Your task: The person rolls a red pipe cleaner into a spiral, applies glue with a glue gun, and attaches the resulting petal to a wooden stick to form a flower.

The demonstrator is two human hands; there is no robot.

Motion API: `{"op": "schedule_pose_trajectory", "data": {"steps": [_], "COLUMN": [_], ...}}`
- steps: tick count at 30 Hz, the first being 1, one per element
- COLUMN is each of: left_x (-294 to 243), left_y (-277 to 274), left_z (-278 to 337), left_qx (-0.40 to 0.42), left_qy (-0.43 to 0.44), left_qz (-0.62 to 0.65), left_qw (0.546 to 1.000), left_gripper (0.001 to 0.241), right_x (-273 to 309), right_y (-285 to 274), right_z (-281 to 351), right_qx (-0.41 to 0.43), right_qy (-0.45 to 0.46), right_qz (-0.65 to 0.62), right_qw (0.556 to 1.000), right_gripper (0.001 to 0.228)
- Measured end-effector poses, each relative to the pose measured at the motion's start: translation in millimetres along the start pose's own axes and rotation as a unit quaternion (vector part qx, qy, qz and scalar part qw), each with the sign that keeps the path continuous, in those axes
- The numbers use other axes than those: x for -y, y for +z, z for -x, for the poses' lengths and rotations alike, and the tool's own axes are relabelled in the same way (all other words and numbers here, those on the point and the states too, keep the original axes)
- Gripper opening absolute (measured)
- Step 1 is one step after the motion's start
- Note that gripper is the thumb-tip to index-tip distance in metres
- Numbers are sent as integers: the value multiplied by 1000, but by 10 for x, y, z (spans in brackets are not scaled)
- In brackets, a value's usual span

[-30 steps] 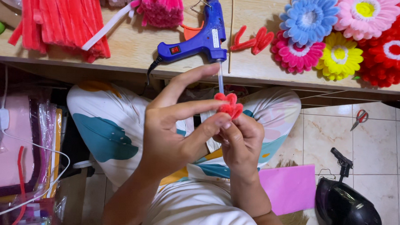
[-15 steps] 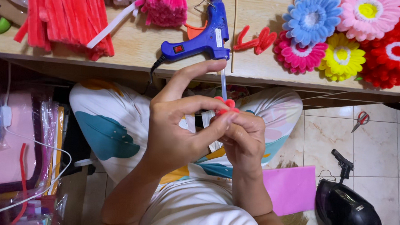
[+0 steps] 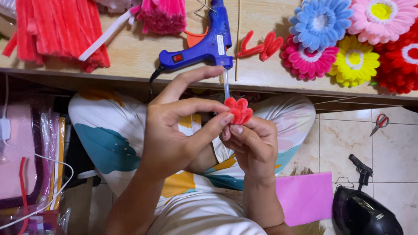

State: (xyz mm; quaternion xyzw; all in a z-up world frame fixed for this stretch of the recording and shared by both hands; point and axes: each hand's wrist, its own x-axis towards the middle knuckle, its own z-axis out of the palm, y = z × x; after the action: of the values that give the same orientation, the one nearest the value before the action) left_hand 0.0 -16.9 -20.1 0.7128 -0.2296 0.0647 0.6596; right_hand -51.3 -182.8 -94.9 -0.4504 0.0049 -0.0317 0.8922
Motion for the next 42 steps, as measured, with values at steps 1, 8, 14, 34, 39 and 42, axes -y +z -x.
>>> {"op": "schedule_pose_trajectory", "data": {"steps": [1, 8, 14, 34, 39, 42], "left_x": [16, 36, 162, 376, 76, 49], "left_y": [32, 283, 612, 826, 298, 54], "left_z": [-22, -243, -335, -504, -485, -302], "left_qx": [1, -30, -55, 8, -157, -78], "left_qy": [0, 8, 96, 109, 17, -110], "left_qz": [0, -49, -167, -312, -175, 27], "left_qw": [1000, 998, 980, 944, 972, 990], "left_gripper": [5, 12, 5, 18, 7, 21], "right_x": [20, 142, 184, 549, 570, 470], "right_y": [11, -240, -447, -376, -197, 76], "right_z": [-20, -258, -523, -392, -342, -389], "right_qx": [-1, -44, -161, -44, -86, -69], "right_qy": [0, -10, -8, -56, -163, -239], "right_qz": [-1, 41, 138, 433, 459, 452], "right_qw": [1000, 998, 977, 899, 869, 857], "right_gripper": [20, 31, 33, 19, 7, 15]}}
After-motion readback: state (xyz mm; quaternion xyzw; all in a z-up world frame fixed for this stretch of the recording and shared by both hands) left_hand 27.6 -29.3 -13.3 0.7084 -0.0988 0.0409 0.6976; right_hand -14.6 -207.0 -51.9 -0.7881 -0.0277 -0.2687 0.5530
